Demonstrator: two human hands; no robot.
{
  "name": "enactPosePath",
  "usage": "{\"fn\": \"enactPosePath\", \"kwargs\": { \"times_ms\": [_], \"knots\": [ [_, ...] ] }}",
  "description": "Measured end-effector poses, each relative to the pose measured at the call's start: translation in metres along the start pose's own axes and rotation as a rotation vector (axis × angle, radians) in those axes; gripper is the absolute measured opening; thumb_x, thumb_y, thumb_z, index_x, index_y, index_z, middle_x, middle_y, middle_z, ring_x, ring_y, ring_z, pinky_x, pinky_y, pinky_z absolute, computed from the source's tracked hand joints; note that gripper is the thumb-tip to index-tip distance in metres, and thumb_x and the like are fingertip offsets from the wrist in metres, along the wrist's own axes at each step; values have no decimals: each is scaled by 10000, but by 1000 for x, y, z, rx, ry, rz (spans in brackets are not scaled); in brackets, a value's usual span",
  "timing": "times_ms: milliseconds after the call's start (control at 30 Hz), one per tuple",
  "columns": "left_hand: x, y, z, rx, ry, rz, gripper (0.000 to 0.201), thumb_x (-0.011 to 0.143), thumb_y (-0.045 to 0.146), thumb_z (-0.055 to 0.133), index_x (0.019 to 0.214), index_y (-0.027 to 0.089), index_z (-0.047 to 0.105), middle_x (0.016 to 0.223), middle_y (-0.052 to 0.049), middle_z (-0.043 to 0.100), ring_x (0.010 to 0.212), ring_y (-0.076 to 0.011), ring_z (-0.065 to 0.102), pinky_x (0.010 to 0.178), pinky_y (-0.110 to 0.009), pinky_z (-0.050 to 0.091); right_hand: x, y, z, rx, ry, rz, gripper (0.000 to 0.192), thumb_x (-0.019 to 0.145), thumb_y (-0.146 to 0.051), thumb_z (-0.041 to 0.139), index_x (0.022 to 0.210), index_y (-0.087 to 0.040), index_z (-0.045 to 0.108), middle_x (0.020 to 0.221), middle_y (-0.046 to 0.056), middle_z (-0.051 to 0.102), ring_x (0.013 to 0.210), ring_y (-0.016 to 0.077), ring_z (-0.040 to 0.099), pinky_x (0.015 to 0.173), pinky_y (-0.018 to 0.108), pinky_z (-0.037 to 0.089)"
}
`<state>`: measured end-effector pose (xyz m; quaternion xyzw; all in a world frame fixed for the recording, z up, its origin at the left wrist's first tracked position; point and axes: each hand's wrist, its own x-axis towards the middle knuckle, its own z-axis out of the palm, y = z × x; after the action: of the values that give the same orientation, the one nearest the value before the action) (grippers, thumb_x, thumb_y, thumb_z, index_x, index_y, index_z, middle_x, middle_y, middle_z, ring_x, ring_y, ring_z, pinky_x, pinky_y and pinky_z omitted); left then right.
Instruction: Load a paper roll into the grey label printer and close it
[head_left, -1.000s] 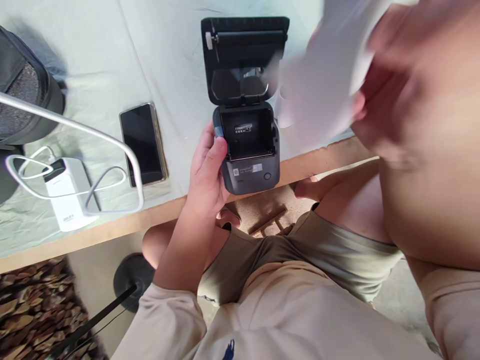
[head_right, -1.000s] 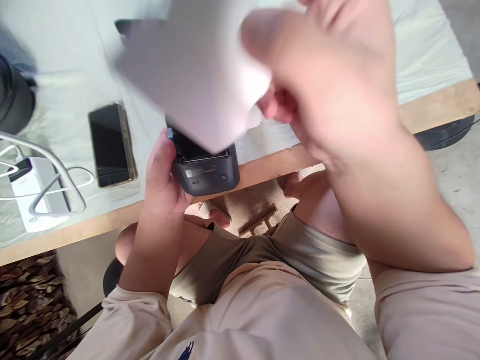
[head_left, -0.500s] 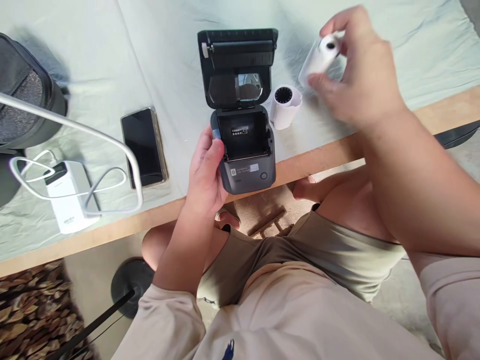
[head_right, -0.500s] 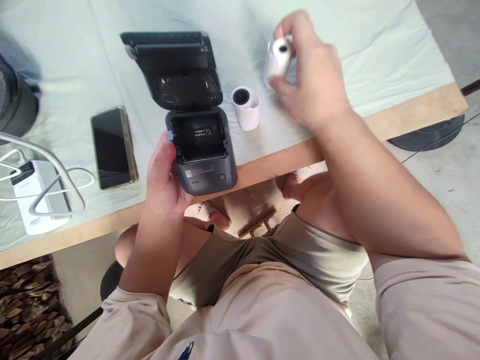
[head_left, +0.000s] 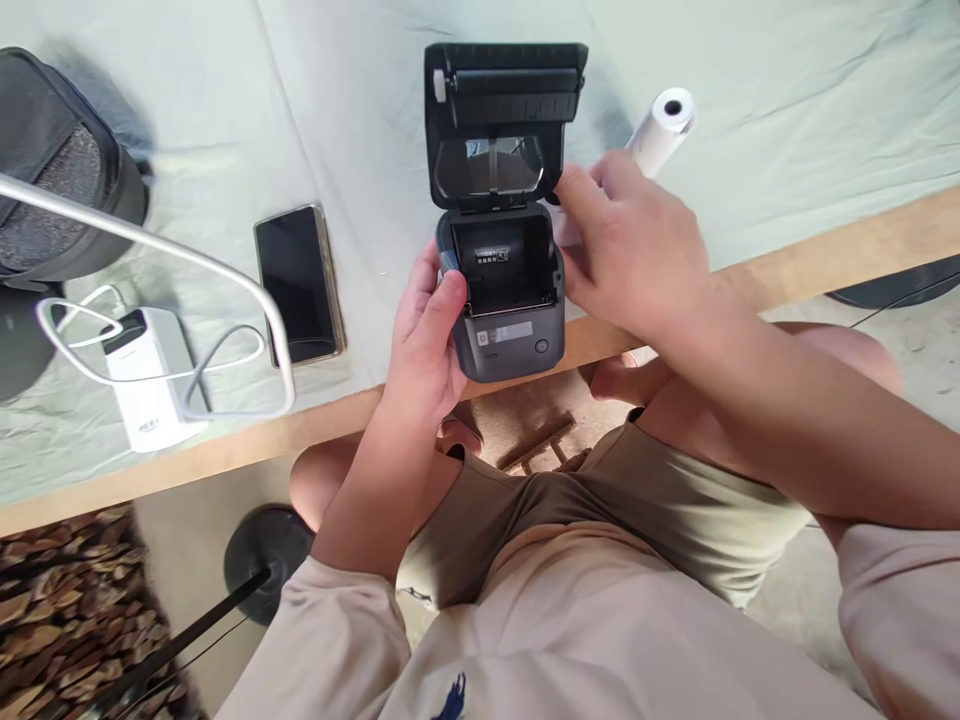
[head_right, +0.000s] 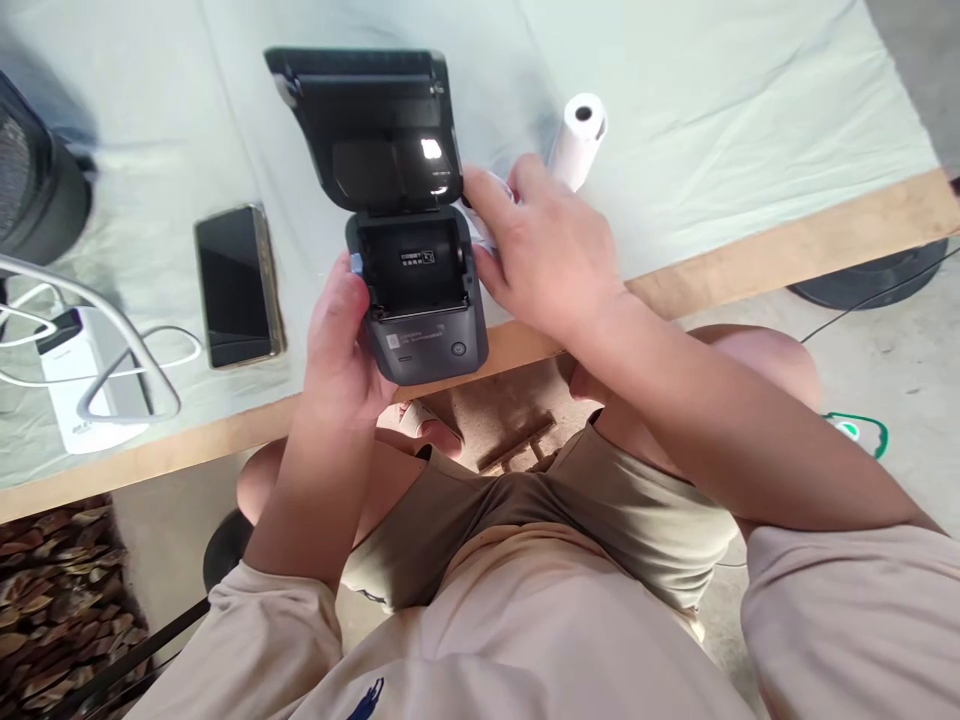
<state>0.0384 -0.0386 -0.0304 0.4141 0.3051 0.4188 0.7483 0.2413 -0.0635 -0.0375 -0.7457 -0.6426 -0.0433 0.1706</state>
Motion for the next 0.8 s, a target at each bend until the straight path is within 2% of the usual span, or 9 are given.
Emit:
{"fn": "enactPosePath", "kwargs": {
  "times_ms": [133,300,367,433,500,567,633,733,800],
  "knots": [
    [0,0,0,-1,5,-4,291,1004,479,772,1207,271,771,1267,-38,779,1472,-291,646,1230,-396,571,6,-4,8,-47,16,21,440,917,-295,624,1352,-257,682,1170,139,725,1012,344,690,663,384,425],
    [-2,0,3,-27,19,19,186,1036,407,732,1178,298,783,1243,-28,783,1493,-296,627,1275,-427,543,9,5,-2,156,85,7,742,776,-110,580,1495,-288,521,1127,79,717,906,290,690,731,408,514],
    [-2,0,3,-46,30,13,203,1015,404,755,1172,277,772,1241,-52,774,1481,-304,643,1258,-429,549,11,11,-10,275,184,-39,667,765,-147,631,1415,-252,522,1166,95,702,931,277,670,845,448,561],
    [-2,0,3,-42,53,-14,216,1007,395,753,1183,270,753,1259,-69,770,1482,-305,647,1242,-428,553,11,15,-20,339,309,-141,515,818,-216,673,1321,-227,566,1250,129,673,1095,310,665,997,502,556],
    [-2,0,2,-31,70,-23,209,1007,389,739,1184,279,742,1250,-67,774,1499,-300,634,1234,-412,551,8,14,-31,409,382,-251,465,919,-284,644,1379,-231,596,1357,131,637,1277,351,636,1048,511,549],
    [-2,-1,2,-35,68,-17,188,1012,384,733,1171,285,737,1217,-57,780,1507,-295,628,1232,-394,550,1,7,-40,512,355,-316,502,1001,-304,581,1502,-311,574,1414,88,641,1308,341,663,972,469,591],
    [-2,-1,2,-67,47,-3,166,1025,357,728,1170,276,732,1191,-48,783,1471,-294,659,1222,-397,564,-6,-5,-46,560,310,-371,516,992,-271,596,1494,-389,587,1416,50,695,1243,310,733,927,442,619],
    [-2,0,3,-106,21,8,144,1064,306,689,1195,254,721,1186,-39,774,1398,-288,706,1218,-431,584,-11,-18,-48,421,167,-358,470,907,-184,606,1329,-389,633,1314,5,790,1145,275,788,929,432,619],
    [-3,1,5,-110,23,5,133,1070,305,679,1188,267,729,1209,-39,774,1410,-292,690,1231,-446,577,-11,-20,-45,318,75,-299,352,870,-177,582,1168,-355,640,1146,-17,830,1026,263,803,900,431,605]
  ]
}}
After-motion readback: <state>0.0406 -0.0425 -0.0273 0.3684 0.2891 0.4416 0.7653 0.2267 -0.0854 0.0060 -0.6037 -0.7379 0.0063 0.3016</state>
